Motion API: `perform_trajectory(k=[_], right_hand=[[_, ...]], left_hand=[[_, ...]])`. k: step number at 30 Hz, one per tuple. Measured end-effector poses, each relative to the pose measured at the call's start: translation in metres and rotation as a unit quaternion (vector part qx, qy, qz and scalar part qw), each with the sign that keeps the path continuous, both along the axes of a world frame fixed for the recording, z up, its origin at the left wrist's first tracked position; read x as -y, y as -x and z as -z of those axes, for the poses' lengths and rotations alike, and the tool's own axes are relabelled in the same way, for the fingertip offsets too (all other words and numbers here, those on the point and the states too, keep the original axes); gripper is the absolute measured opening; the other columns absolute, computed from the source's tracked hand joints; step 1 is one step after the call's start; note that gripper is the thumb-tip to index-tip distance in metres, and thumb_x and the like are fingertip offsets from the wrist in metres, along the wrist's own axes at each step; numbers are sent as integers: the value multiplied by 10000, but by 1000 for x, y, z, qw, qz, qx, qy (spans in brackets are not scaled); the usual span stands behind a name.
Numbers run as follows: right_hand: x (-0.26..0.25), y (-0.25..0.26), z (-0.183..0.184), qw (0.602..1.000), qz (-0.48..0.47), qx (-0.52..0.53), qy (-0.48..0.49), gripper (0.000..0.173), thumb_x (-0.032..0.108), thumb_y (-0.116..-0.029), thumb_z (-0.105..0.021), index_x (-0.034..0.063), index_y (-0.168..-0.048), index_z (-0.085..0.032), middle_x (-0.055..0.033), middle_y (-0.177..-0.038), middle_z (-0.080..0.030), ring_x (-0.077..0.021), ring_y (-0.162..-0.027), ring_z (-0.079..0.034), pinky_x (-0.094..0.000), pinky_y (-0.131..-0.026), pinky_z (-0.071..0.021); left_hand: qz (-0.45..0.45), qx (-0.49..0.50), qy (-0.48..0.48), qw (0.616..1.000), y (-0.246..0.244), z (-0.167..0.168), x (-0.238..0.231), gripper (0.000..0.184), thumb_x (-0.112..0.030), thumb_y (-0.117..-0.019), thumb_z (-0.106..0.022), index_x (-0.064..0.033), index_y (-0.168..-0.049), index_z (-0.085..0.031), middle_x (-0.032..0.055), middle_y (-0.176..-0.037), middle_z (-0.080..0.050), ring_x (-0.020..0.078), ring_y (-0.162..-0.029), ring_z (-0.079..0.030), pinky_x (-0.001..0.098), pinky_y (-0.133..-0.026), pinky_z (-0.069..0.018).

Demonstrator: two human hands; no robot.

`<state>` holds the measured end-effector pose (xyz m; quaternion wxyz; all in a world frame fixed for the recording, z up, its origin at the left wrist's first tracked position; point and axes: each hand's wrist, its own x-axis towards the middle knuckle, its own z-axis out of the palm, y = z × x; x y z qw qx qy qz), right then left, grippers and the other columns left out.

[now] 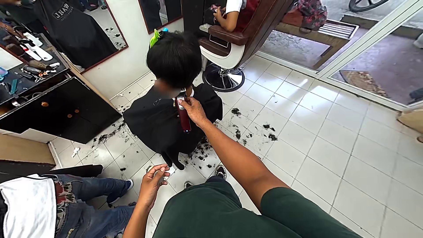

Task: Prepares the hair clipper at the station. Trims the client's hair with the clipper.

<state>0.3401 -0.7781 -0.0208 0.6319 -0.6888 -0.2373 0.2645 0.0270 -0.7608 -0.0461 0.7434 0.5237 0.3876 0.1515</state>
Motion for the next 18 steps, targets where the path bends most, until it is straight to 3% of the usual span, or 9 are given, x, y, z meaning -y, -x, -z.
perform_trajectory(k=[4, 6, 8, 10, 12, 13, 15, 17, 18], right_hand=[[2, -4, 1, 1000, -2, -16, 25, 481, 405, -1038, -597, -37, -1224, -627, -200, -1051, -691, -283, -938, -690, -484, -876, -568], [7, 2, -4, 999, -8, 40, 6, 493, 385, -1057, -565, -4, -1360, -553, -214, -1156, -684, -309, -1008, -690, -516, -915, -555], [19, 2, -3, 997, -49, 57, -25, 471, 312, -1064, -556, 25, -1434, -502, -191, -1183, -680, -271, -961, -707, -475, -875, -592], [39, 0, 4, 996, -75, -12, -45, 376, 244, -1067, -534, -9, -1341, -573, -159, -1053, -692, -223, -810, -702, -411, -762, -616], [71, 6, 15, 991, -58, -109, -45, 359, 257, -1098, -430, -36, -1211, -606, -99, -885, -683, -171, -662, -667, -355, -639, -606], [87, 10, 22, 986, -38, -159, -44, 414, 298, -1117, -367, -34, -1186, -604, -85, -825, -671, -163, -617, -651, -342, -596, -596], [111, 14, 31, 970, 4, -240, -36, 528, 396, -1132, -273, -19, -1195, -594, -88, -757, -653, -170, -564, -630, -327, -531, -572], [127, 14, 35, 963, 30, -266, -17, 564, 441, -1128, -253, 5, -1198, -604, -89, -757, -652, -165, -548, -618, -320, -503, -556], [132, 11, 34, 963, 41, -266, -5, 554, 445, -1126, -271, 19, -1201, -617, -84, -781, -659, -154, -555, -614, -315, -501, -551]], left_hand=[[4, -3, 7, 1000, 0, 1, 1, 212, -49, -1051, -507, 10, -1129, -695, 123, -1029, -755, 140, -807, -726, 235, -616, -575], [15, 3, 40, 999, -3, -1, -5, 215, -49, -1050, -503, -1, -1131, -696, 115, -1020, -759, 105, -742, -707, 202, -567, -544], [-8, 40, 63, 997, -13, -9, -21, 228, -48, -1045, -474, -16, -1145, -675, 95, -942, -751, 57, -617, -641, 168, -483, -478], [-100, 70, -60, 991, -39, -30, -43, 174, -65, -1054, -482, -26, -1151, -621, 20, -848, -700, 4, -553, -564, 139, -448, -428], [-125, 61, -271, 952, -74, -47, -63, 219, -96, -1022, -542, 36, -1181, -612, 25, -923, -664, 30, -664, -580, 193, -570, -472], [-53, 44, -350, 934, -93, -56, -69, 282, -122, -1019, -555, 76, -1206, -627, 107, -1022, -684, 109, -782, -636, 288, -700, -534], [220, -11, -431, 875, -135, -81, -74, 314, -202, -1038, -591, 18, -1246, -673, 185, -1102, -719, 240, -934, -717, 445, -882, -587], [407, 10, -451, 794, -182, -102, -68, 298, -225, -1026, -634, -43, -1248, -710, 143, -997, -742, 209, -817, -709, 415, -806, -588], [413, 48, -443, 794, -202, -107, -63, 283, -219, -1022, -635, -46, -1230, -719, 101, -946, -739, 150, -764, -688, 352, -764, -583]])
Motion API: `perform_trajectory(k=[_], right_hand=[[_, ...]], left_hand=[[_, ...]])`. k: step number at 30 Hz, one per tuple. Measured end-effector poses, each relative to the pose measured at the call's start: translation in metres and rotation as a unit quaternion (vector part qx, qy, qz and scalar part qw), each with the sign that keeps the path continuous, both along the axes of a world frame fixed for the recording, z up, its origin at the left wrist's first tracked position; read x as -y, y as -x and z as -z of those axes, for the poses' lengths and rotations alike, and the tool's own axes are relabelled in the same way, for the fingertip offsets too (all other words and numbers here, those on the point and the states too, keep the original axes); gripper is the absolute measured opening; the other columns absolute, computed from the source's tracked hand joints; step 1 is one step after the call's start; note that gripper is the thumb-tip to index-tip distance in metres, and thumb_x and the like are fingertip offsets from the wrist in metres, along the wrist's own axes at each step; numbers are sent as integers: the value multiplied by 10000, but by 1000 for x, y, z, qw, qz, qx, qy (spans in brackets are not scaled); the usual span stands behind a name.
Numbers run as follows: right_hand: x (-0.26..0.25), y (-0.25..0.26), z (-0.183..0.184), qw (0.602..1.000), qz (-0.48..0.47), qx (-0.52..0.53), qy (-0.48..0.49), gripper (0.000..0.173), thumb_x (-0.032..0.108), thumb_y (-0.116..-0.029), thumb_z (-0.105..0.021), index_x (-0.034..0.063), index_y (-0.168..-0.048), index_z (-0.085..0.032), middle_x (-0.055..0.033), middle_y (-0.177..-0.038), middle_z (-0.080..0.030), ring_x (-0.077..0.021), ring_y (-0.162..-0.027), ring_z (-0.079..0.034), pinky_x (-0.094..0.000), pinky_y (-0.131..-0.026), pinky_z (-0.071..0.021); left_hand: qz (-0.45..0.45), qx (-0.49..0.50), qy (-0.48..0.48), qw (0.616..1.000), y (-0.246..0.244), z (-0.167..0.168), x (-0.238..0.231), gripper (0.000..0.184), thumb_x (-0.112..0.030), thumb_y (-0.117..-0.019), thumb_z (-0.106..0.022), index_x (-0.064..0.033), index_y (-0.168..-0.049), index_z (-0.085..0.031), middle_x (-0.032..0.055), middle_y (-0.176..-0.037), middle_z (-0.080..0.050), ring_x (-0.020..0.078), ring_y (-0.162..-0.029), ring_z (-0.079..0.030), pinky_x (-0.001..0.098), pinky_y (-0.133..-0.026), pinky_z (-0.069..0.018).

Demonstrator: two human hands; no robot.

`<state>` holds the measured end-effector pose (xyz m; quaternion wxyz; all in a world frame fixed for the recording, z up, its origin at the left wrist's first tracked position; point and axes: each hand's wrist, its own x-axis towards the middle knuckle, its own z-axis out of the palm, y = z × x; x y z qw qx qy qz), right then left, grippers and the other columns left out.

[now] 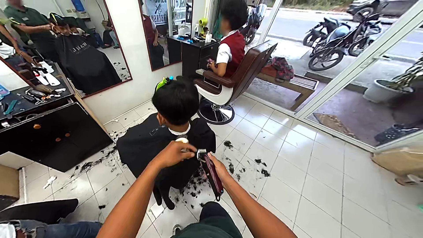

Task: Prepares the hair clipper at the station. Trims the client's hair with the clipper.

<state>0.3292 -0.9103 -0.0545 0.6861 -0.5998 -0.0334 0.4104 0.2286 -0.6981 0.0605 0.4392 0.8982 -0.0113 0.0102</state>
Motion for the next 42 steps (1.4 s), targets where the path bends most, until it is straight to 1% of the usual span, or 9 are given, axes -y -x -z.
perform_trajectory(k=[3, 6, 9, 19, 23, 26, 28, 32, 42], right_hand=[[12, -16, -6, 1000, 19, 11, 22, 526, 446, -1119, -317, 38, -1225, -632, -80, -843, -671, -139, -594, -612, -308, -518, -537], [19, -43, -1, 1000, 13, 5, 12, 504, 434, -1118, -320, 48, -1236, -623, -77, -873, -678, -133, -614, -617, -301, -527, -536], [20, -77, 1, 1000, -16, 7, 13, 462, 403, -1119, -349, 46, -1152, -640, -57, -820, -659, -119, -617, -618, -290, -546, -545], [31, -174, -2, 982, -185, 42, -4, 417, 341, -1113, -357, 31, -1094, -636, -20, -791, -609, -96, -622, -579, -291, -576, -530], [4, -195, -6, 979, -163, 91, -84, 393, 279, -1118, -346, -16, -1220, -584, -42, -876, -653, -94, -715, -647, -292, -661, -589], [-26, -202, -14, 944, -284, 152, -77, 382, 202, -1081, -481, -69, -1343, -534, -165, -1124, -661, -178, -988, -666, -367, -901, -572], [-45, -196, -16, 909, -372, 185, -33, 412, 253, -1047, -598, -52, -1324, -574, -198, -1154, -674, -222, -1016, -676, -399, -930, -562], [-75, -175, -15, 890, -418, 173, -46, 442, 338, -1034, -623, -33, -1272, -607, -194, -1083, -683, -246, -938, -675, -422, -872, -562], [-103, -163, -31, 871, -460, 151, -77, 493, 457, -1050, -550, -10, -1181, -637, -167, -994, -682, -235, -844, -672, -440, -775, -573]], left_hand=[[-101, 32, 136, 985, -47, 5, 11, 261, -203, -1029, -614, -45, -1224, -684, -3, -884, -694, 23, -663, -598, 197, -620, -503], [-116, -64, 164, 977, -65, 9, 15, 280, -208, -1036, -617, -66, -1274, -658, 12, -882, -686, 42, -593, -552, 209, -517, -439], [-163, 72, 169, 969, -71, 15, 24, 232, -160, -1008, -630, -50, -1200, -700, -38, -841, -697, 4, -632, -605, 174, -577, -507], [-248, -88, 104, 959, -112, -1, 53, 279, -229, -1017, -654, -114, -1270, -680, -8, -896, -669, 23, -614, -550, 195, -538, -449], [-277, 78, -118, 950, -106, -30, 85, 215, -238, -969, -715, -112, -1134, -770, 29, -911, -744, 106, -771, -675, 353, -741, -574], [-362, 186, -327, 853, -109, -66, 78, 239, -257, -999, -666, -90, -1144, -758, 149, -974, -746, 321, -890, -722, 577, -800, -570], [-401, 156, -405, 807, -116, -84, 66, 291, -275, -992, -676, -101, -1218, -730, 203, -1117, -726, 415, -969, -709, 635, -806, -541], [-416, 19, -467, 780, -127, -90, 50, 549, -327, -895, -793, -198, -1405, -639, 149, -1578, -471, 455, -1077, -680, 651, -795, -535], [-448, -37, -495, 744, -128, -81, 49, 578, -275, -869, -815, -223, -1416, -632, 109, -1608, -441, 442, -1045, -692, 631, -765, -541]])
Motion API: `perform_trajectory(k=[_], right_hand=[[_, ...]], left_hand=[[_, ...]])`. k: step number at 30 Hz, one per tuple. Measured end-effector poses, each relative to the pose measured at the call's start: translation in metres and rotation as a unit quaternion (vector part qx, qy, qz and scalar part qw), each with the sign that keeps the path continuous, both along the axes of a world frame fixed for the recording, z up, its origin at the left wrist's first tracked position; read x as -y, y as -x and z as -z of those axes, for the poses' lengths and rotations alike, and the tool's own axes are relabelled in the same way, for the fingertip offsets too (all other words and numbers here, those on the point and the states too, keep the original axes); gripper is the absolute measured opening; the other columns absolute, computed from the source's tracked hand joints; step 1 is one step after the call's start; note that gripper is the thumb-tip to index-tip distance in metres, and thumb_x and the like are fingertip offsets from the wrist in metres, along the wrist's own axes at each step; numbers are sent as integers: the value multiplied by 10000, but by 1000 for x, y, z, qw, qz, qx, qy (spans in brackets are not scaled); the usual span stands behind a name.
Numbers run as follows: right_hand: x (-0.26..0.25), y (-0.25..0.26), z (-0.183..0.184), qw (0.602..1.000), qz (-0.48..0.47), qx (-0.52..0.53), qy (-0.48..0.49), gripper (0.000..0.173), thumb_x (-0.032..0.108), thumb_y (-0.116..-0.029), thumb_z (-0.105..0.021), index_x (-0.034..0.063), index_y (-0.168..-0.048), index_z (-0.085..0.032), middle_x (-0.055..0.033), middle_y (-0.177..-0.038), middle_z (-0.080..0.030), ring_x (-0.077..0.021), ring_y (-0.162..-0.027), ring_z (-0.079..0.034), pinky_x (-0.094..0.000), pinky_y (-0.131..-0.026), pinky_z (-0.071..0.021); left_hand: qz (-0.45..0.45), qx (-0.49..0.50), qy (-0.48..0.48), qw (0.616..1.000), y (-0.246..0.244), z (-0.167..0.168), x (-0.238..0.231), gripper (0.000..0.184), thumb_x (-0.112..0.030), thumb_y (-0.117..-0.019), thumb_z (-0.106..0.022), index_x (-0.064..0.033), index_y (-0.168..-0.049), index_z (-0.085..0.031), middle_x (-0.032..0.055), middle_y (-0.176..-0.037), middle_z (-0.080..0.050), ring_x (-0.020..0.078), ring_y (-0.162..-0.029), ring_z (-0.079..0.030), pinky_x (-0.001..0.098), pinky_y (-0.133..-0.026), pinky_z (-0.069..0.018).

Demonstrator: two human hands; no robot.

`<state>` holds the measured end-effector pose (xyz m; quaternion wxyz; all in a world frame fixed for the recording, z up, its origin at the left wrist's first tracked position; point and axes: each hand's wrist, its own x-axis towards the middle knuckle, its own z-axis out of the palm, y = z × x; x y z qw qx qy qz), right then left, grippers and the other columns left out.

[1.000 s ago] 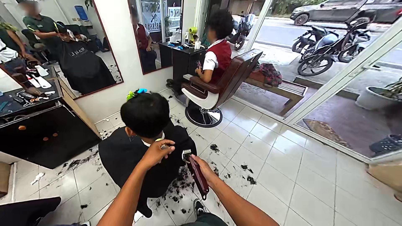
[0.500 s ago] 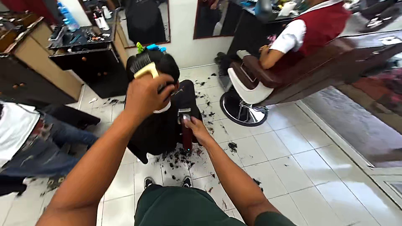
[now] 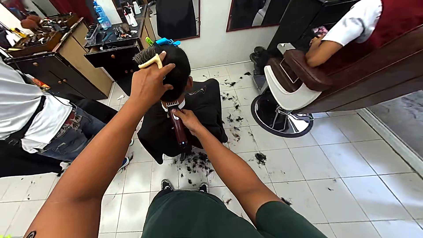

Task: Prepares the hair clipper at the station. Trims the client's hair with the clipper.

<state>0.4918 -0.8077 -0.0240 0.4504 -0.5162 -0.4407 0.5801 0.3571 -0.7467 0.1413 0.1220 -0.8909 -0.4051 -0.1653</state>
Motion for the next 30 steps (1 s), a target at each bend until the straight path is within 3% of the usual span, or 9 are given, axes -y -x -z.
perform_trajectory(k=[3, 8, 12, 17, 21, 25, 30], right_hand=[[1, 2, -1, 999, 12, 2, -42, 489, 456, -1056, -532, 4, -1214, -630, -158, -1008, -680, -225, -872, -670, -445, -810, -568], [-8, -1, 2, 1000, 6, -3, -26, 482, 430, -1061, -536, -24, -1186, -638, -167, -1009, -682, -235, -878, -672, -442, -812, -570], [-11, -1, 3, 998, 21, -5, -64, 452, 381, -1066, -538, -21, -1262, -604, -173, -1066, -676, -230, -926, -678, -435, -852, -577], [-11, -6, 2, 999, 12, 1, -35, 480, 425, -1062, -537, -31, -1183, -627, -167, -999, -676, -225, -869, -673, -422, -811, -573], [-11, -2, 7, 994, 20, 3, -106, 435, 337, -1067, -542, -16, -1322, -560, -180, -1116, -672, -241, -970, -688, -454, -879, -586], [-10, -5, 3, 997, 31, 69, -29, 506, 449, -1037, -580, -40, -1158, -630, -193, -1003, -676, -278, -891, -676, -493, -839, -563], [-2, 9, -4, 989, 56, 77, -110, 501, 343, -994, -685, -29, -1307, -565, -184, -1071, -704, -258, -946, -713, -466, -887, -589]], left_hand=[[0, 4, 2, 1000, 1, 0, -1, 575, -272, -873, -813, -214, -1415, -633, 113, -1607, -442, 436, -1055, -690, 624, -775, -543], [6, 15, -4, 1000, 3, 1, -3, 563, -264, -875, -808, -203, -1409, -640, 111, -1598, -456, 442, -1043, -694, 634, -772, -541], [10, 18, -5, 1000, 4, 3, -4, 573, -269, -876, -809, -207, -1418, -634, 101, -1603, -452, 430, -1035, -698, 623, -771, -544], [17, 15, -7, 1000, 6, 2, -5, 574, -271, -876, -809, -211, -1418, -633, 102, -1599, -456, 418, -1064, -695, 615, -782, -547], [22, 15, -9, 1000, 7, 4, -8, 566, -280, -880, -807, -210, -1415, -635, 100, -1601, -453, 416, -1086, -689, 616, -803, -547], [40, 41, -4, 998, 10, 5, -10, 567, -251, -868, -819, -197, -1405, -644, 113, -1591, -465, 412, -1141, -672, 608, -855, -543], [41, 36, 8, 999, 15, 5, -12, 600, -263, -853, -839, -211, -1415, -634, 95, -1611, -439, 398, -1157, -668, 599, -869, -541]])
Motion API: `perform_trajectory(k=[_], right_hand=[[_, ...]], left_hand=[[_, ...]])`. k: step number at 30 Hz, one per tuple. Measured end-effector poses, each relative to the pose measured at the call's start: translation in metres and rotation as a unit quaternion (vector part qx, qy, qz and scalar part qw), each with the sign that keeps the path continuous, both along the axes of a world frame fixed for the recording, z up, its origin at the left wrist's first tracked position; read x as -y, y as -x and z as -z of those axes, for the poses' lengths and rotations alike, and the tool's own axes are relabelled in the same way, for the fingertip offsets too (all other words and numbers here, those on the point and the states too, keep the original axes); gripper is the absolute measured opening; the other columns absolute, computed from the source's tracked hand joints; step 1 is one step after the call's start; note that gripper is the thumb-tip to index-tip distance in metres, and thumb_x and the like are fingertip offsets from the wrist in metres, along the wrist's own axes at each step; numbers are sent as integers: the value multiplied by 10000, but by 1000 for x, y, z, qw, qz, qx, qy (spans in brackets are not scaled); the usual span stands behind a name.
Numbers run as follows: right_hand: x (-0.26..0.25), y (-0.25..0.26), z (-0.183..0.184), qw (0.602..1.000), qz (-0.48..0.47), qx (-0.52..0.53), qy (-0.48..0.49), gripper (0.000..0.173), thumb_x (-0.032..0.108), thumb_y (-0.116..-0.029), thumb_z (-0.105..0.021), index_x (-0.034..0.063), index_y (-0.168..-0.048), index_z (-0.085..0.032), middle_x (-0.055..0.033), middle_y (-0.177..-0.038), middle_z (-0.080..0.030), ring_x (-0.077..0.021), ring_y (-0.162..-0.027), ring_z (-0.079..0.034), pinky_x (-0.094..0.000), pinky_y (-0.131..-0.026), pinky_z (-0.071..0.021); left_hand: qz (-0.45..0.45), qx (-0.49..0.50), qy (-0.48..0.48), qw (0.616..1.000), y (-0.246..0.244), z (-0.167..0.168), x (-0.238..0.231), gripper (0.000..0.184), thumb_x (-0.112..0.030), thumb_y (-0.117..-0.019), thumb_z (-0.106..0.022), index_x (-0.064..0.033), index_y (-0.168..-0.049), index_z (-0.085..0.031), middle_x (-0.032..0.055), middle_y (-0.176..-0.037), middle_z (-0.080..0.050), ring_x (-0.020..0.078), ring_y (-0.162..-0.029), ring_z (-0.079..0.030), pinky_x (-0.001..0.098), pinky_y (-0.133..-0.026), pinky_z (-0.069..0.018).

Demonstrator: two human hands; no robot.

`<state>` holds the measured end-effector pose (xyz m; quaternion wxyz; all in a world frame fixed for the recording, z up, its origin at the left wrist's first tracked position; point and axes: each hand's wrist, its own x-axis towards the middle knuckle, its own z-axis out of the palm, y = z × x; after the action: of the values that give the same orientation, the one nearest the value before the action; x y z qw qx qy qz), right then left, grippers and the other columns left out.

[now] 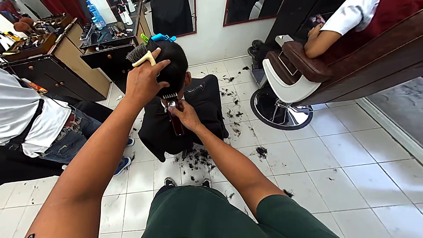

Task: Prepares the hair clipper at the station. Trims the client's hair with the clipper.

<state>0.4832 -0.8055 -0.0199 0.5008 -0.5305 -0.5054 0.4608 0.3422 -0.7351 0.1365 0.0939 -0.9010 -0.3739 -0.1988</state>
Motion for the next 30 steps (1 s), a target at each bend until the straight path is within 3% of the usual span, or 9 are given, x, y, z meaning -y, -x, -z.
perform_trajectory(k=[5, 10, 15, 20, 22, 25, 27, 30], right_hand=[[-2, 2, 0, 995, -8, 35, 96, 522, 466, -997, -643, -43, -1113, -652, -197, -989, -679, -299, -917, -670, -527, -860, -543], [0, 12, -1, 1000, 7, 4, -16, 513, 360, -999, -673, -20, -1325, -561, -182, -1100, -708, -252, -989, -710, -461, -922, -574], [-5, 8, -1, 995, 1, 33, 92, 544, 474, -1006, -624, -46, -1163, -633, -213, -1034, -677, -317, -955, -672, -533, -882, -544], [-1, 9, -5, 999, -24, -30, -15, 470, 329, -1031, -624, -19, -1339, -554, -178, -1107, -700, -233, -972, -708, -439, -902, -583], [-3, -3, -5, 998, -42, -29, 32, 462, 377, -1046, -586, -25, -1273, -604, -185, -1064, -699, -258, -924, -709, -475, -858, -596], [-10, -26, -5, 985, -77, -81, 135, 511, 453, -1085, -464, -19, -1137, -651, -137, -935, -680, -206, -768, -678, -410, -721, -600], [-16, -35, -5, 979, -95, -95, 150, 520, 470, -1091, -434, -2, -1113, -651, -108, -880, -658, -184, -695, -652, -378, -654, -590], [-23, -38, -8, 982, -93, -102, 126, 527, 475, -1091, -429, -2, -1135, -647, -109, -881, -661, -178, -696, -651, -363, -653, -586]], left_hand=[[-1, 1, 1, 1000, 2, -1, 0, 606, -248, -852, -839, -208, -1419, -631, 99, -1613, -435, 410, -1159, -663, 612, -871, -533], [-7, 2, 6, 1000, 2, -1, 0, 601, -244, -858, -831, -204, -1422, -627, 105, -1617, -428, 428, -1149, -663, 632, -852, -531], [-9, -4, 6, 1000, 2, -1, -1, 603, -248, -860, -830, -205, -1425, -625, 110, -1617, -426, 425, -1156, -661, 630, -860, -531], [-22, -2, 9, 1000, 6, 0, -4, 613, -260, -860, -829, -205, -1432, -617, 108, -1624, -416, 429, -1148, -663, 634, -850, -529], [-32, -2, 14, 999, 8, 0, -6, 616, -267, -865, -825, -213, -1439, -611, 97, -1631, -408, 427, -1152, -662, 638, -851, -529], [-42, -1, 22, 999, 10, 0, -7, 624, -268, -865, -826, -210, -1446, -605, 104, -1629, -409, 436, -1148, -661, 646, -850, -525], [-48, 1, 27, 998, 11, 0, -8, 626, -272, -870, -822, -209, -1452, -600, 105, -1628, -410, 439, -1164, -652, 647, -863, -520], [-54, 0, 32, 998, 11, 0, -11, 631, -270, -869, -823, -212, -1455, -596, 102, -1628, -411, 440, -1181, -644, 651, -876, -514]])
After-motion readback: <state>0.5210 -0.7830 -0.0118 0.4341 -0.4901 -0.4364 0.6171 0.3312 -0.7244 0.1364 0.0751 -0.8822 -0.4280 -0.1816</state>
